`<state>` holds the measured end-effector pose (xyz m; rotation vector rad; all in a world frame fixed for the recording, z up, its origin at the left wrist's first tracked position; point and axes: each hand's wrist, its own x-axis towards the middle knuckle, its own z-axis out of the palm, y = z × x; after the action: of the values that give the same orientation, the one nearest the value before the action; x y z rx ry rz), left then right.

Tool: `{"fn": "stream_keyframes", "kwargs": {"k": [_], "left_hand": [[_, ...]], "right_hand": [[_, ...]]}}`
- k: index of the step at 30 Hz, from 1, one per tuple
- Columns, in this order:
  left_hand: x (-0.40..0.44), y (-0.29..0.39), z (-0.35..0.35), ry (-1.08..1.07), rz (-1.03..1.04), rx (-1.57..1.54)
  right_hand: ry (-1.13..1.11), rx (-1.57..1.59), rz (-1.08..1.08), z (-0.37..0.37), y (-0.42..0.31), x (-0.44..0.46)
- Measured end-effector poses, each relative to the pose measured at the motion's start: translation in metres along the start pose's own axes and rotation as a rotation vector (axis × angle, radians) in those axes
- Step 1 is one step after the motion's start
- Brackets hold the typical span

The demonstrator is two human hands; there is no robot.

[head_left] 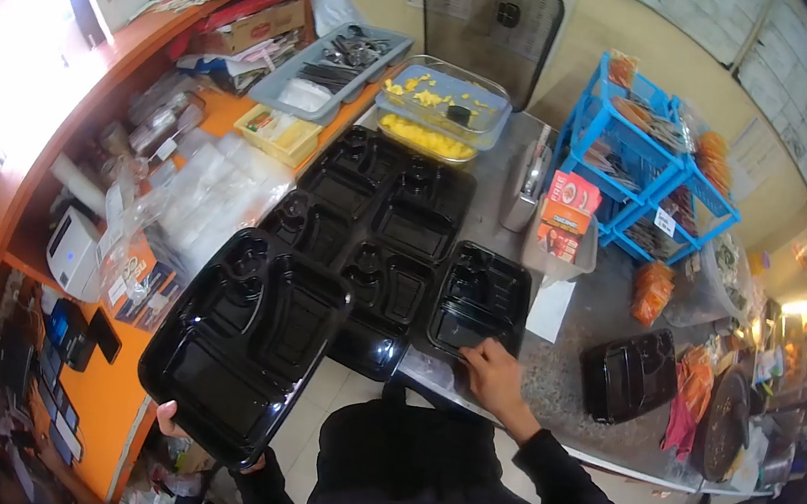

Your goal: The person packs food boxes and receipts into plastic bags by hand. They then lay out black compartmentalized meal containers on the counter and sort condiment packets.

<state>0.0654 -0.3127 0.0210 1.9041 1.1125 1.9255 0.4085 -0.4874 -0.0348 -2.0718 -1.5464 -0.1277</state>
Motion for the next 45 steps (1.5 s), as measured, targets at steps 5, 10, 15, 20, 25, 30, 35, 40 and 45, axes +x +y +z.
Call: {"fn": "stream_keyframes", "kwargs": {"k": [5,10,15,20,25,30,35,40,45], "left_hand": [[0.0,0.004,0.026,-0.067,0.025,-0.021],[0.0,0.006,0.041,-0.105,0.034,-0.029],[-0.002,0.008,0.047,-0.122,0.035,-0.025],[-0.003,0.013,0.055,-0.133,0.039,-0.019],[-0.002,0.015,0.063,-0.131,0.052,0.017],[0.003,0.016,0.054,-0.081,0.045,0.109],[0.003,0.018,0.056,-0.072,0.049,0.221],[0.007,0.017,0.062,-0.08,0.069,0.265],[0.006,0.015,0.07,-0.106,0.087,0.254]], "right_hand": [[0.019,-0.103,0.079,0.035,0.023,0.001],[-0.05,-0.175,0.157,0.056,0.031,-0.012],[-0.111,-0.088,0.128,0.012,0.006,0.012],[0.21,0.001,0.11,-0.019,0.056,0.098],[-0.032,-0.797,0.107,0.028,0.134,0.212],[-0.347,-1.001,0.114,0.066,0.176,0.257],[-0.282,-0.998,-0.018,0.074,0.185,0.278],[-0.256,-1.076,0.095,0.088,0.195,0.292],[-0.173,-1.089,0.1,0.078,0.205,0.294]]}}
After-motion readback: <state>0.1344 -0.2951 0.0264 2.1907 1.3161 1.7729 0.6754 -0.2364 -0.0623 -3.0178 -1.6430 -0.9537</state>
